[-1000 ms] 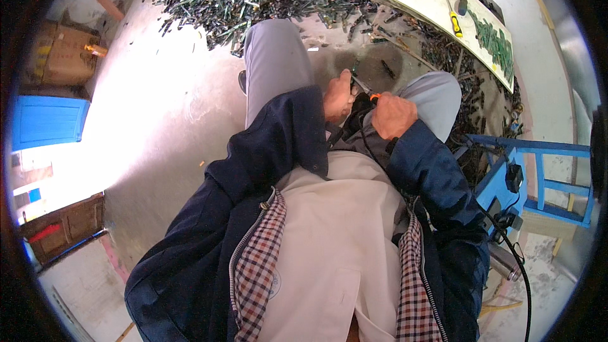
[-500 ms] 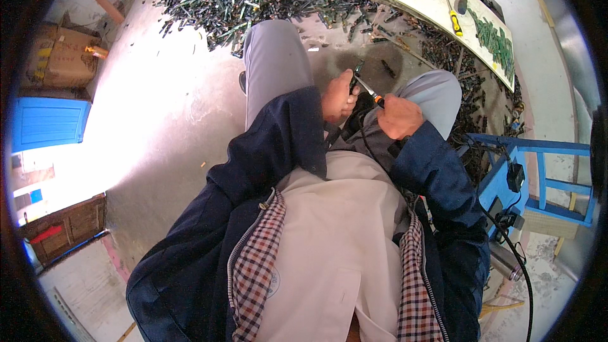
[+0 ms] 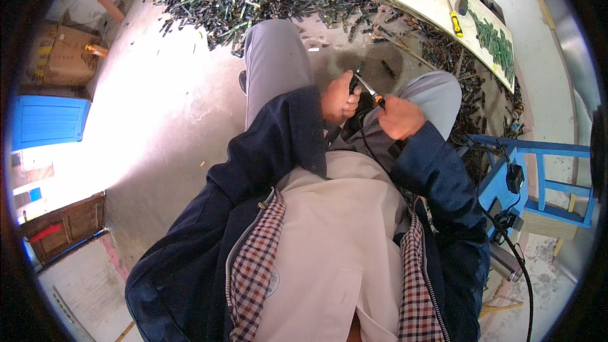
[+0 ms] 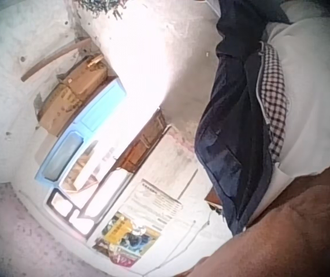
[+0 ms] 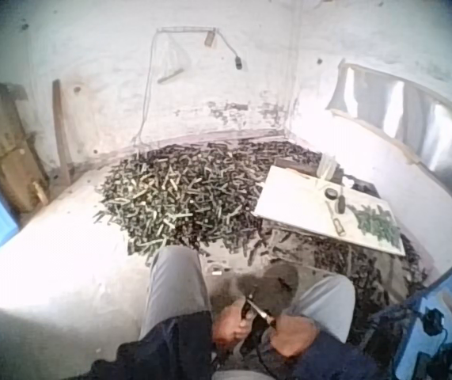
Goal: The person sits on the floor and uses a screwdriver and pliers to disassemble small electronic components. They repeatedly unscrew parts and strip wires, dropping the separated pieces onto a pile on the floor.
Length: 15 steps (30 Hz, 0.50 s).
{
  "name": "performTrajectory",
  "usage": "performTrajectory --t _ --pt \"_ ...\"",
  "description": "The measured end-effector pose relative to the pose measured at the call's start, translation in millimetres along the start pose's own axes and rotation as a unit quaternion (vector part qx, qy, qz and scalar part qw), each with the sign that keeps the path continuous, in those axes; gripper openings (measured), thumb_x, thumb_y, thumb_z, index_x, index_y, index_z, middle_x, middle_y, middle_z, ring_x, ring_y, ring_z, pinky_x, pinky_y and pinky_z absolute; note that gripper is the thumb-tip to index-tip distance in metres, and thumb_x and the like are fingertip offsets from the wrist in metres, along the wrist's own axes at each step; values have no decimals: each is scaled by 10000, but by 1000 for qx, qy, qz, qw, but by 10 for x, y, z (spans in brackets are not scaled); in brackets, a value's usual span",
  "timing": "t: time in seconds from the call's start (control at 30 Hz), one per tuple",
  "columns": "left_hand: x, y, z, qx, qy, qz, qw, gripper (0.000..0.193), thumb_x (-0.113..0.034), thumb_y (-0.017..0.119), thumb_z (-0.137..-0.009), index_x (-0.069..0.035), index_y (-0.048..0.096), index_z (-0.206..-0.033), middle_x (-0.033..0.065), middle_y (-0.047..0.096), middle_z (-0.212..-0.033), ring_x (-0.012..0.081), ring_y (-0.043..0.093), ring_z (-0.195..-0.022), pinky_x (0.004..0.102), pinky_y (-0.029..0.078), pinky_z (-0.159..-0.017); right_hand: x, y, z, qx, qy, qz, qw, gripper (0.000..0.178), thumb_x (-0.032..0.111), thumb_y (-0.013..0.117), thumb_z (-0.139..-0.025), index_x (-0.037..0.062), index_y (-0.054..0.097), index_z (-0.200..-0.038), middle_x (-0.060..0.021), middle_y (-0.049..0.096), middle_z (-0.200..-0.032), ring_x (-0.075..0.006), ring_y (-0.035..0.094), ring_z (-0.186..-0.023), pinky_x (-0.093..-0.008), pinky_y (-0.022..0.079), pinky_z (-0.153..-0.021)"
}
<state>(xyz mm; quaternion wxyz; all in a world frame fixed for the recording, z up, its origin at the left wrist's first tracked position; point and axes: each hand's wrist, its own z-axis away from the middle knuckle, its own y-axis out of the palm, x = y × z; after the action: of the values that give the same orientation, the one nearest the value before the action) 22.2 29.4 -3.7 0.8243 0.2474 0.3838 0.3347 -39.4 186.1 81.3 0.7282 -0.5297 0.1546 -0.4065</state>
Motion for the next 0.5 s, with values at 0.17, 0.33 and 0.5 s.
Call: performTrajectory --t 0.17,0.33,0.5 --pt "13 12 10 -36 10 -20 999 384 -470 335 -872 -131 417 -711 -36 297 -473 101 214 -342 280 174 -336 50 52 25 -68 -5 35 997 213 192 553 -757 -18 582 -775 -228 620 -728 -381 621 -726 -470 487 -662" --pt "11 48 7 -96 17 -35 995 407 -481 327 -874 -120 429 -717 -31 301 -480 102 218 -345 281 174 -342 25 152 -22 -130 -41 73 988 152 184 588 -716 38 623 -691 -160 634 -674 -312 645 -637 -398 513 -571" --pt "57 73 -27 -195 84 -108 971 479 -523 312 -889 -100 441 -704 -19 307 -480 114 235 -346 292 182 -345 78 164 -33 -111 -69 42 990 182 185 578 -723 8 603 -693 -194 619 -669 -353 625 -643 -440 496 -594"
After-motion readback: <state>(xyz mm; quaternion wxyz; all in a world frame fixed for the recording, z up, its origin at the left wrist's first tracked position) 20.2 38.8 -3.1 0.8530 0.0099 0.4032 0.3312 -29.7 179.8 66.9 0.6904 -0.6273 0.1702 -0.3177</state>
